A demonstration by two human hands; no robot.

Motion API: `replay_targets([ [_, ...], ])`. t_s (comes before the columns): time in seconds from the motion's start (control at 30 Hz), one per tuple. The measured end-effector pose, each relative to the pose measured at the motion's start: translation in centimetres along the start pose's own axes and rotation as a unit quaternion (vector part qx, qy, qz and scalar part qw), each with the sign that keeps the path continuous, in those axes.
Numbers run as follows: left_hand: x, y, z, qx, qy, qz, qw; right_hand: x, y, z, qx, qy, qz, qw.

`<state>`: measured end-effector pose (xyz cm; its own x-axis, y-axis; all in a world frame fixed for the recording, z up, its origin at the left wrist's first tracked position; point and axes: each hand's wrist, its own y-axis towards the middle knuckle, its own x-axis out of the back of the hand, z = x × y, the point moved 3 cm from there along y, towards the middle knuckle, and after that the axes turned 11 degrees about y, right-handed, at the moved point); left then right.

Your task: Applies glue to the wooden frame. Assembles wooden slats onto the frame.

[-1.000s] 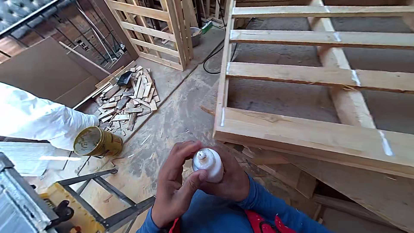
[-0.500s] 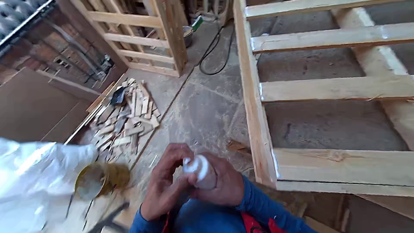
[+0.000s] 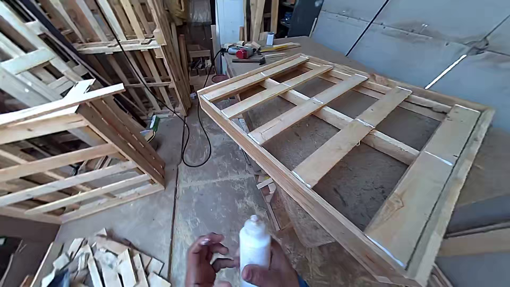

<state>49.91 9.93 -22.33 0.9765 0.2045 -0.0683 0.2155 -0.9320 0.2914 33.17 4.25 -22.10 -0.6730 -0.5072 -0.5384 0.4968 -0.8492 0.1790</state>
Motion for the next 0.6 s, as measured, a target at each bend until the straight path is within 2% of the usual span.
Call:
replay_targets([
  [0.07,0.7,1.9,1.7,0.109,0.003,0.053,0.993,-0.1,2.6,-1.0,0.064,-0.032,-0.041,0.997],
  [0.1,0.9,2.9,2.5,0.138,0.013,0.077,0.987,-0.1,3.9,-1.7,0.081,-0.048,-0.06,0.994],
  [0.23,3.8,8.6,6.4,0.164,0.068,0.157,0.971,0.3,10.9,-5.6,0.111,-0.122,-0.085,0.983],
  [0.33,7.5,14.2,9.2,0.144,0.062,0.131,0.979,1.3,18.8,-6.9,0.122,-0.22,-0.046,0.967],
  [0.43,12.9,19.8,10.6,0.118,0.126,0.039,0.984,2.7,28.5,-6.4,0.14,-0.295,-0.054,0.944],
  [0.5,16.5,24.5,11.7,0.064,0.185,-0.024,0.98,4.8,34.1,-5.4,0.145,-0.424,-0.119,0.886],
  [0.6,20.1,33.2,11.7,-0.033,0.256,-0.075,0.963,8.7,40.1,-4.9,0.134,-0.616,-0.223,0.743],
])
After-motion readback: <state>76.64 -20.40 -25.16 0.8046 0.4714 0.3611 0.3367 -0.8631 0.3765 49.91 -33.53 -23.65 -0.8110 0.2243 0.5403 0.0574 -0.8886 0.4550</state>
